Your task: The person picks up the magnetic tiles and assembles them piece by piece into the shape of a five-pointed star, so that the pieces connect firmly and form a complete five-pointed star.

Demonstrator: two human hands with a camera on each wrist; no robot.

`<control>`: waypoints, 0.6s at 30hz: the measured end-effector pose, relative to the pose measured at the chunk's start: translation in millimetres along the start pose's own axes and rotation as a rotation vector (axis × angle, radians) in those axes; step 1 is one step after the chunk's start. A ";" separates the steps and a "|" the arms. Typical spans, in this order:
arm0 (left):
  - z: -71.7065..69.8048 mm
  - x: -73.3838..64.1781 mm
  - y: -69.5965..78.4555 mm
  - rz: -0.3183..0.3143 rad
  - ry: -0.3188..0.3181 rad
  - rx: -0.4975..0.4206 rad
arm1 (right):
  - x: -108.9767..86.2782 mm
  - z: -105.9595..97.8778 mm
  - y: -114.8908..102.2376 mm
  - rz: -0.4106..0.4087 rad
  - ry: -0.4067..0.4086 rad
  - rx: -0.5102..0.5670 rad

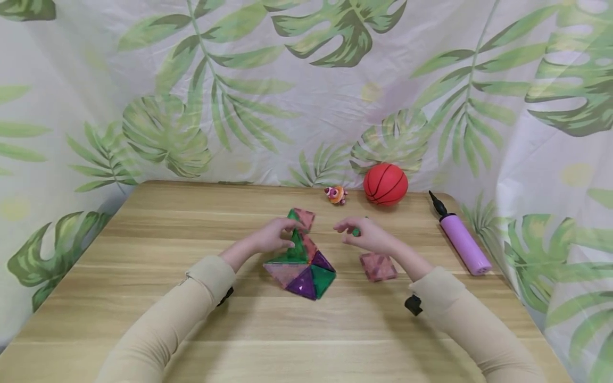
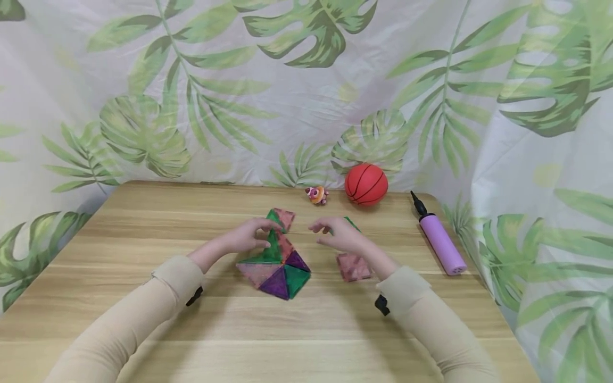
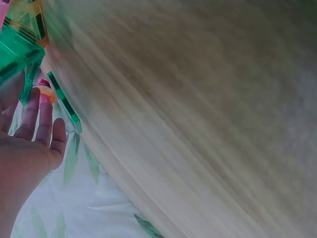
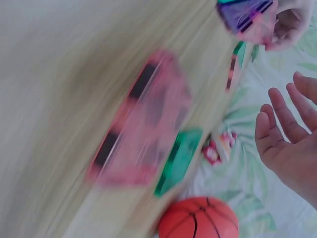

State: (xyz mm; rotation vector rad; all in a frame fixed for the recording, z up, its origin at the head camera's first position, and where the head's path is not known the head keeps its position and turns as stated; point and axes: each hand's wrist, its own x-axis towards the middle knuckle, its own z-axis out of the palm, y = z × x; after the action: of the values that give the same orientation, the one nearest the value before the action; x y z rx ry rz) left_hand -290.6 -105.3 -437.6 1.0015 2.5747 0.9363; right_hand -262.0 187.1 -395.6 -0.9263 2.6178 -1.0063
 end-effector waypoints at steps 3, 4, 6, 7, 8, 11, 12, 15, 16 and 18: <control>-0.1 0.6 -0.7 0.020 0.013 0.007 | -16.5 -7.6 5.0 -0.036 0.004 -0.076; -0.5 -0.3 -1.3 0.026 0.018 0.007 | -21.0 -9.3 6.2 -0.037 0.001 -0.105; -1.4 -2.8 -2.3 0.035 0.027 0.009 | -30.0 -11.4 10.3 -0.037 -0.001 -0.182; -1.7 -4.0 -2.7 0.036 0.029 0.009 | -34.5 -11.9 12.4 -0.031 0.000 -0.224; -1.9 -5.3 -2.9 0.031 0.031 0.011 | -38.6 -11.7 15.2 -0.025 0.004 -0.251; -2.0 -9.8 -2.8 0.007 0.036 0.021 | -51.7 -7.3 23.4 0.014 0.037 -0.313; -1.9 -11.4 -2.4 -0.004 0.038 0.030 | -55.9 -4.8 26.1 0.036 0.054 -0.318; -1.5 -16.9 -0.4 -0.042 0.053 0.061 | -68.3 4.1 33.6 0.109 0.098 -0.326; -1.4 -18.9 0.2 -0.052 0.060 0.075 | -72.1 7.3 35.5 0.130 0.105 -0.332; -1.3 -23.2 1.8 -0.076 0.074 0.101 | -78.3 13.6 38.5 0.150 0.110 -0.343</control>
State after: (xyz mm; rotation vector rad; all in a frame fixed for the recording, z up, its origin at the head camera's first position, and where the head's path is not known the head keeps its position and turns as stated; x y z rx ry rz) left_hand -273.0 -120.5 -435.9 0.9029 2.7247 0.8473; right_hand -214.0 250.0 -434.8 -0.7396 2.9605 -0.5987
